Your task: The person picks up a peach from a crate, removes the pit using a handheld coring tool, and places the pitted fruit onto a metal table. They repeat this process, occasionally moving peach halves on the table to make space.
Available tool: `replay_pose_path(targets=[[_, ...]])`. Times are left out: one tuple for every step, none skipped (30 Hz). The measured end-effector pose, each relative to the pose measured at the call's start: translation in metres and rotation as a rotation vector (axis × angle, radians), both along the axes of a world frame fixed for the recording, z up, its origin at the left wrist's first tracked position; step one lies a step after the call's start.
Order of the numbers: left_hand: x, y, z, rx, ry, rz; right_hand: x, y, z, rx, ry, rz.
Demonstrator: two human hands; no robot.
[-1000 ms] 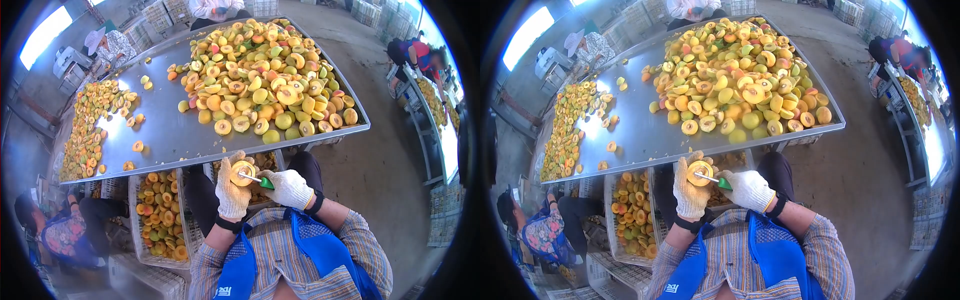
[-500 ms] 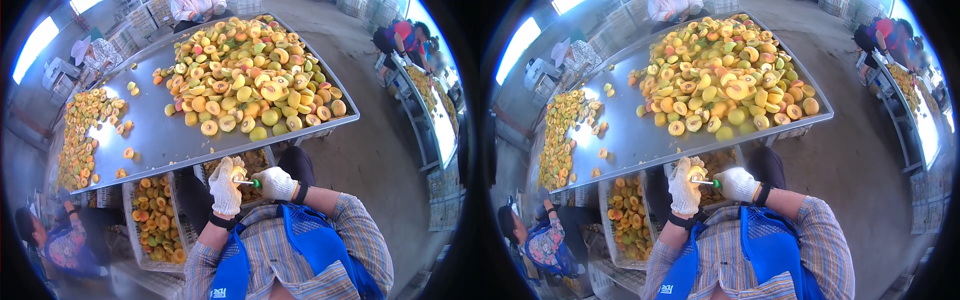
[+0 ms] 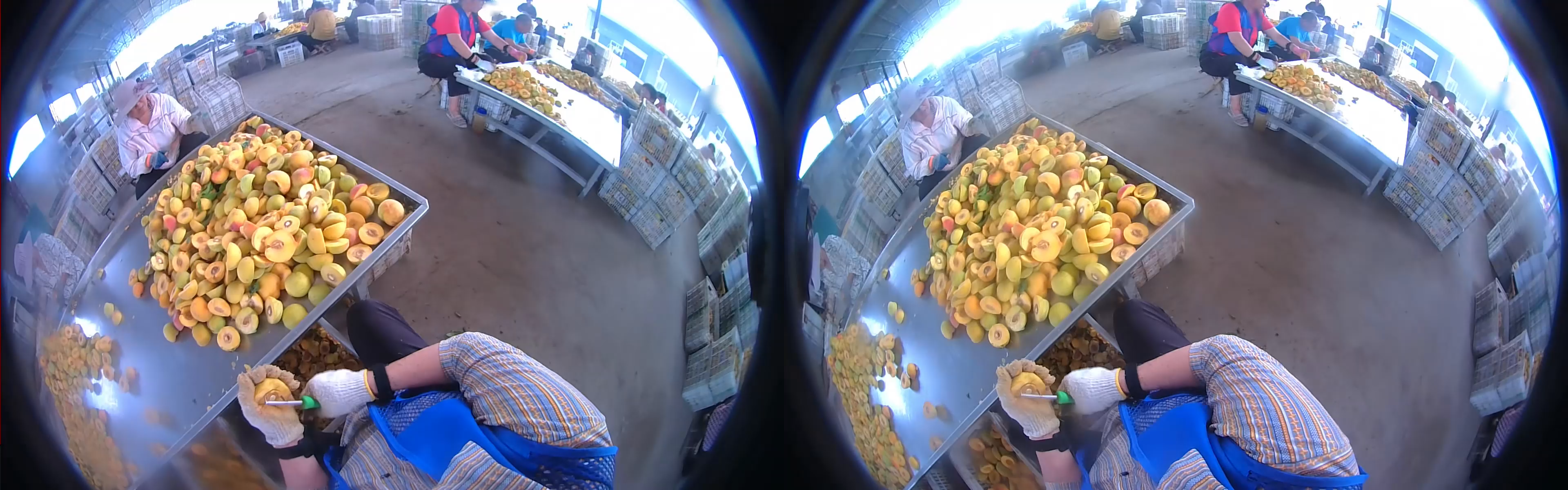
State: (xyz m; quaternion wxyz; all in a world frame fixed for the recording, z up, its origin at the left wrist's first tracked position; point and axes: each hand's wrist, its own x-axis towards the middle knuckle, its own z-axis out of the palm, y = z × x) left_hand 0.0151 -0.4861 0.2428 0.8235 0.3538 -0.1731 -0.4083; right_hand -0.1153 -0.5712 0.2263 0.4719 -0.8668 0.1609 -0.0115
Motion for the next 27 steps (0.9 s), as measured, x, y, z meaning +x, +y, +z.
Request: replay_pose_path(targets=[[0.0,0.0,0.006,0.176,-0.086,0.068,0.002,-0.005,0.005,-0.176,-0.006,-0.026],[-0.001,0.0,0.009,0.354,-0.169,0.14,0.011,-0.016,-0.011,-0.292,0.006,0.013],[-0.002,0.0,0.009,0.355,-0.171,0.146,0.012,-0.016,-0.011,-0.312,0.015,0.012],[-0.002,-0.001,0.009,0.337,-0.176,0.165,0.012,-0.015,-0.011,-0.271,0.009,0.022],[-0.002,0.0,0.007,0.321,-0.179,0.184,0.01,-0.012,-0.012,-0.227,0.004,0.031],[-0.002,0.001,0.003,0.325,-0.178,0.189,0.007,-0.006,-0.016,-0.119,0.0,0.046],[-0.002,0.003,-0.002,0.201,-0.126,0.118,0.005,0.0,-0.019,-0.013,-0.004,0.058],[-0.001,0.005,-0.006,0.077,-0.074,0.044,0.006,0.001,-0.021,-0.012,-0.005,0.058],[0.0,0.008,-0.01,0.079,-0.075,0.041,0.007,0.003,-0.022,-0.036,-0.027,0.06],[0.002,0.011,-0.014,0.085,-0.094,0.03,0.008,0.002,-0.023,-0.063,-0.049,0.051],[0.004,0.009,-0.018,0.084,-0.113,0.008,0.008,-0.002,-0.021,-0.097,-0.07,0.031],[0.002,0.01,-0.017,0.121,-0.137,0.025,0.007,-0.008,-0.019,-0.097,0.01,0.045],[0.002,0.009,-0.013,0.155,-0.169,0.028,0.006,-0.007,-0.018,-0.08,0.025,0.071],[0.004,0.009,-0.013,0.117,-0.231,0.0,0.004,-0.002,-0.018,0.057,-0.016,0.088],[0.006,0.007,-0.012,0.079,-0.292,-0.024,0.003,0.005,-0.018,0.195,-0.059,0.107],[0.003,0.004,-0.008,0.026,-0.282,-0.005,0.004,0.008,-0.018,0.383,-0.051,0.146],[0.005,0.002,-0.013,0.001,-0.247,-0.015,0.006,0.011,-0.023,0.584,0.004,0.171],[0.003,0.001,-0.015,-0.013,-0.192,-0.02,0.003,0.009,-0.016,0.661,0.017,0.19],[0.002,0.001,-0.016,-0.023,-0.139,-0.023,0.0,0.008,-0.01,0.741,0.029,0.213],[0.003,0.001,-0.018,-0.024,-0.143,-0.03,0.006,0.009,-0.027,0.74,0.023,0.207],[0.004,0.001,-0.021,-0.072,-0.124,-0.088,0.016,0.011,-0.057,0.754,-0.022,0.25],[0.005,0.001,-0.024,-0.118,-0.103,-0.143,0.019,0.011,-0.063,0.77,-0.064,0.295],[0.006,0.001,-0.027,-0.118,-0.103,-0.143,0.019,0.011,-0.07,0.769,-0.063,0.295],[0.007,0.0,-0.028,-0.152,-0.075,-0.169,0.015,0.01,-0.061,0.771,-0.086,0.288],[0.008,0.0,-0.028,-0.186,-0.049,-0.194,0.014,0.01,-0.055,0.773,-0.109,0.282],[0.008,0.0,-0.029,-0.186,-0.05,-0.192,0.017,0.011,-0.062,0.774,-0.109,0.284],[0.006,-0.002,-0.027,-0.269,-0.06,-0.258,0.02,0.012,-0.065,0.831,-0.1,0.322]])
